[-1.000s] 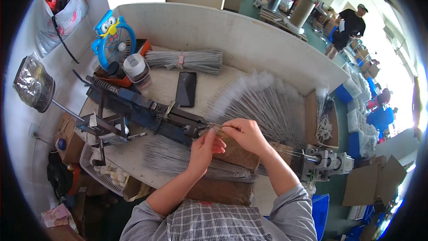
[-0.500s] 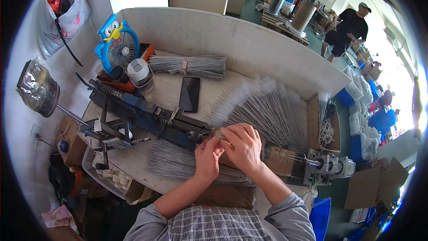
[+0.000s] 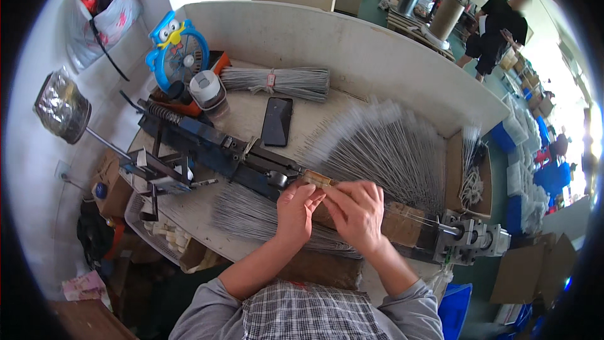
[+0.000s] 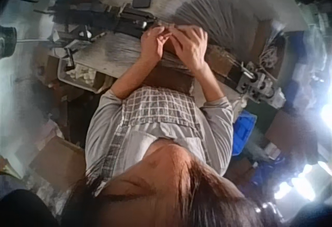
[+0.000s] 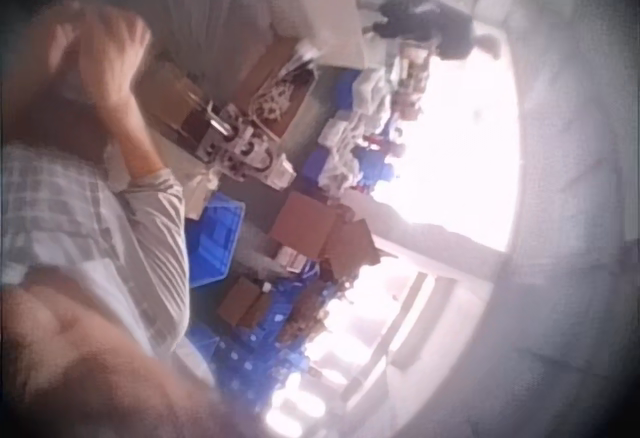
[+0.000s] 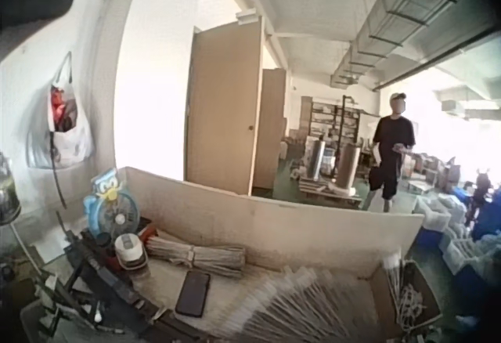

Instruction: The person manufactures twisted wire brushes by placing metal wires and bristles into a twisting machine, operating the machine to twist them together, and removing the completed brushes.

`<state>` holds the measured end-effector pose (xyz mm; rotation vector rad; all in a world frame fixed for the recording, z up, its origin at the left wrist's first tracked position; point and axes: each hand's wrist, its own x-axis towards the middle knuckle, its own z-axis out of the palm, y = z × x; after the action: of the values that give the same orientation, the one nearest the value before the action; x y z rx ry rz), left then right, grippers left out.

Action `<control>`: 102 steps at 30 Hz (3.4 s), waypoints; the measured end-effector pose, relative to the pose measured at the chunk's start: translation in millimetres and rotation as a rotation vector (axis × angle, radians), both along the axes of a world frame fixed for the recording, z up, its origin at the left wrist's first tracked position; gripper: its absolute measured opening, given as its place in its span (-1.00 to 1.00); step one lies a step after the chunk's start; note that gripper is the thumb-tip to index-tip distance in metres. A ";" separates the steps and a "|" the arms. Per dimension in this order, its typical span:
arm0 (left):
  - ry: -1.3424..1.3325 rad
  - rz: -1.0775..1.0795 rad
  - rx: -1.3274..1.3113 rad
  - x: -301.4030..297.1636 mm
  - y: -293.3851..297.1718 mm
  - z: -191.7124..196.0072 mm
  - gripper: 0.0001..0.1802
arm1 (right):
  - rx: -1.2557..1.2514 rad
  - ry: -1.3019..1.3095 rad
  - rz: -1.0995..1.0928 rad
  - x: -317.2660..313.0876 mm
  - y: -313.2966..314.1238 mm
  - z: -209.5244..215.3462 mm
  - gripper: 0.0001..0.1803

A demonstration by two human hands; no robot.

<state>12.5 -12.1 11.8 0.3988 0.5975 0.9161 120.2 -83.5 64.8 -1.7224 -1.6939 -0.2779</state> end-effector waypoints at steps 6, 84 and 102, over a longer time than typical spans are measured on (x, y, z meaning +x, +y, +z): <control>0.016 -0.141 0.021 -11.9 6.5 -6.3 -0.67 | -0.304 0.801 0.162 -19.9 0.8 -45.0 -0.62; 0.130 0.000 -0.200 -118.5 8.7 -46.5 -0.74 | -0.685 -0.049 -0.231 48.3 -117.3 13.1 -0.75; -0.083 -0.260 -0.242 -79.4 6.9 44.7 -0.49 | -0.526 -0.106 -0.228 132.4 -55.1 -40.3 -0.86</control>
<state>-66.9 -5.2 56.6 0.2135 0.5582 0.6003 252.7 -138.6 24.5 -2.3283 -1.7494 -0.0206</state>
